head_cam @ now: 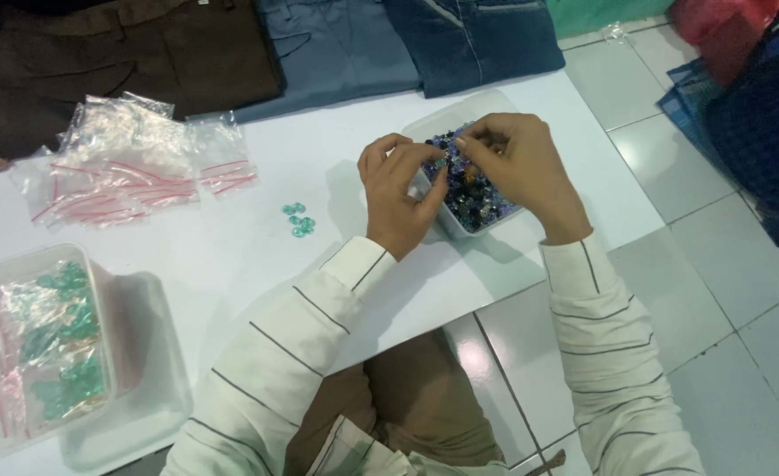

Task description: Sorting small colored buttons from containers and packing them into small plastic bags.

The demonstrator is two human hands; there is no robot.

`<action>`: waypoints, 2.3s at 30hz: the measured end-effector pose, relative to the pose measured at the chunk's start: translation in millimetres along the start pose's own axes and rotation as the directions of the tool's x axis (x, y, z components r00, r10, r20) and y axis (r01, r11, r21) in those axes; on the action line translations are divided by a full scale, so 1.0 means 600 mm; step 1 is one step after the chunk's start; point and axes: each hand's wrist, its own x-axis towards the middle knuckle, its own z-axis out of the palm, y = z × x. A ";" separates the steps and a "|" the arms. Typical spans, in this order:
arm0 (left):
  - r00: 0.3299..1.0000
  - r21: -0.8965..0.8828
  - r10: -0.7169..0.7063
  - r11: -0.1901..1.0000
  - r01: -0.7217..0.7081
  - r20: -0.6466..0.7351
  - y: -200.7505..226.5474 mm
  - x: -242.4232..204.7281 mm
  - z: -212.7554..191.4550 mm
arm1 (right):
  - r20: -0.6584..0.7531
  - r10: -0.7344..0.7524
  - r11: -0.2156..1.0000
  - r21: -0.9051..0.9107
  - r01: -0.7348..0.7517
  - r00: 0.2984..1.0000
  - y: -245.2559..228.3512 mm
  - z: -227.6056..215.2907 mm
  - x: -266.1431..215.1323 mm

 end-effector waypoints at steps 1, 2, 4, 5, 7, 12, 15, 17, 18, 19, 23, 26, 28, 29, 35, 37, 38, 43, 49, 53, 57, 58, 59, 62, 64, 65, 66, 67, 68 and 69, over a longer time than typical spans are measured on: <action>1.000 0.007 0.000 1.000 0.000 -0.001 0.002 0.000 -0.002 | 0.003 -0.004 1.000 0.005 0.004 1.000 -0.002 0.007 -0.002; 1.000 -0.007 -0.003 1.000 0.002 -0.027 0.002 0.001 -0.005 | 0.002 -0.048 0.994 0.095 0.047 0.999 -0.005 0.015 -0.003; 0.998 -0.008 -0.009 1.000 0.009 -0.062 0.005 -0.001 -0.015 | 0.010 -0.100 0.977 0.192 0.096 0.995 -0.011 0.032 -0.005; 0.996 -0.007 -0.008 1.000 0.008 -0.084 0.007 -0.003 -0.022 | -0.015 -0.145 0.967 0.211 0.144 0.989 -0.014 0.041 -0.004; 0.993 0.008 -0.021 1.000 0.022 -0.116 0.009 -0.014 -0.048 | -0.020 -0.193 0.952 0.239 0.192 0.981 -0.023 0.069 -0.004; 0.991 0.073 -0.011 0.997 0.021 -0.136 0.029 -0.039 -0.139 | 0.003 -0.406 0.808 0.469 0.357 0.914 -0.070 0.126 -0.012; 0.989 0.218 -0.103 0.968 0.123 -0.103 0.032 -0.078 -0.196 | 0.050 -0.351 0.853 0.428 0.297 0.935 -0.097 0.167 -0.029; 0.988 0.311 -0.130 0.938 0.151 -0.088 0.031 -0.103 -0.228 | 0.086 -0.355 0.874 0.384 0.298 0.931 -0.091 0.194 -0.029; 0.981 0.387 -0.182 0.901 0.195 -0.070 0.033 -0.123 -0.244 | 0.134 -0.335 0.903 0.330 0.277 0.933 -0.086 0.210 -0.037; 0.980 0.397 -0.187 0.896 0.200 -0.072 0.032 -0.132 -0.256 | 0.139 -0.338 0.899 0.340 0.276 0.931 -0.083 0.221 -0.041; 0.950 0.504 -0.308 0.814 0.289 -0.048 0.023 -0.140 -0.278 | 0.271 -0.322 0.945 0.139 0.295 0.907 -0.080 0.239 -0.042; 0.920 0.532 -0.392 0.779 0.332 0.000 0.018 -0.145 -0.273 | 0.309 -0.308 0.951 0.118 0.285 0.900 -0.072 0.249 -0.051; 0.906 0.557 -0.422 0.759 0.337 0.027 0.016 -0.140 -0.270 | 0.295 -0.329 0.944 0.131 0.303 0.897 -0.069 0.250 -0.050; 0.896 0.559 -0.443 0.753 0.347 0.041 0.018 -0.138 -0.270 | 0.296 -0.338 0.940 0.147 0.307 0.894 -0.069 0.249 -0.049; 0.894 0.532 -0.442 0.776 0.340 0.073 0.010 -0.138 -0.270 | 0.292 -0.360 0.925 0.235 0.298 0.886 -0.072 0.239 -0.052; 0.899 0.533 -0.428 0.783 0.320 0.089 0.003 -0.135 -0.273 | 0.272 -0.368 0.918 0.257 0.301 0.889 -0.075 0.241 -0.050; 0.900 0.537 -0.426 0.783 0.313 0.096 0.002 -0.133 -0.273 | 0.279 -0.358 0.920 0.267 0.286 0.891 -0.073 0.242 -0.049; 0.908 0.524 -0.411 0.791 0.314 0.076 0.010 -0.127 -0.273 | 0.275 -0.340 0.919 0.302 0.255 0.899 -0.060 0.251 -0.045; 0.915 0.583 -0.394 0.765 0.273 0.088 0.006 -0.134 -0.274 | 0.229 -0.350 0.922 0.256 0.291 0.908 -0.070 0.255 -0.049; 0.902 0.589 -0.424 0.751 0.298 0.085 0.005 -0.133 -0.273 | 0.245 -0.346 0.924 0.258 0.284 0.905 -0.069 0.256 -0.048; 0.904 0.576 -0.423 0.753 0.317 0.055 0.005 -0.136 -0.277 | 0.247 -0.340 0.921 0.283 0.268 0.908 -0.066 0.259 -0.045; 0.905 0.576 -0.422 0.753 0.317 0.053 0.008 -0.134 -0.278 | 0.247 -0.342 0.920 0.283 0.270 0.907 -0.065 0.259 -0.045; 0.911 0.591 -0.412 0.745 0.311 0.040 0.011 -0.132 -0.279 | 0.243 -0.337 0.921 0.284 0.266 0.910 -0.064 0.259 -0.045; 0.909 0.602 -0.416 0.734 0.314 0.033 0.019 -0.131 -0.281 | 0.240 -0.338 0.921 0.286 0.266 0.910 -0.057 0.264 -0.044; 0.906 0.598 -0.420 0.737 0.314 0.042 0.017 -0.130 -0.279 | 0.232 -0.348 0.917 0.284 0.279 0.908 -0.056 0.264 -0.043; 0.907 0.609 -0.418 0.732 0.307 0.045 0.014 -0.131 -0.278 | 0.237 -0.353 0.916 0.284 0.283 0.905 -0.059 0.262 -0.044; 0.909 0.619 -0.414 0.727 0.298 0.048 0.010 -0.132 -0.277 | 0.239 -0.359 0.914 0.284 0.288 0.902 -0.061 0.261 -0.045; 0.911 0.620 -0.409 0.728 0.293 0.050 0.010 -0.131 -0.278 | 0.234 -0.360 0.913 0.285 0.290 0.903 -0.060 0.261 -0.043; 0.907 0.614 -0.419 0.728 0.304 0.047 0.009 -0.131 -0.278 | 0.233 -0.365 0.911 0.289 0.295 0.901 -0.059 0.260 -0.043; 0.903 0.609 -0.428 0.728 0.315 0.044 0.008 -0.131 -0.277 | 0.232 -0.370 0.909 0.292 0.299 0.899 -0.056 0.261 -0.042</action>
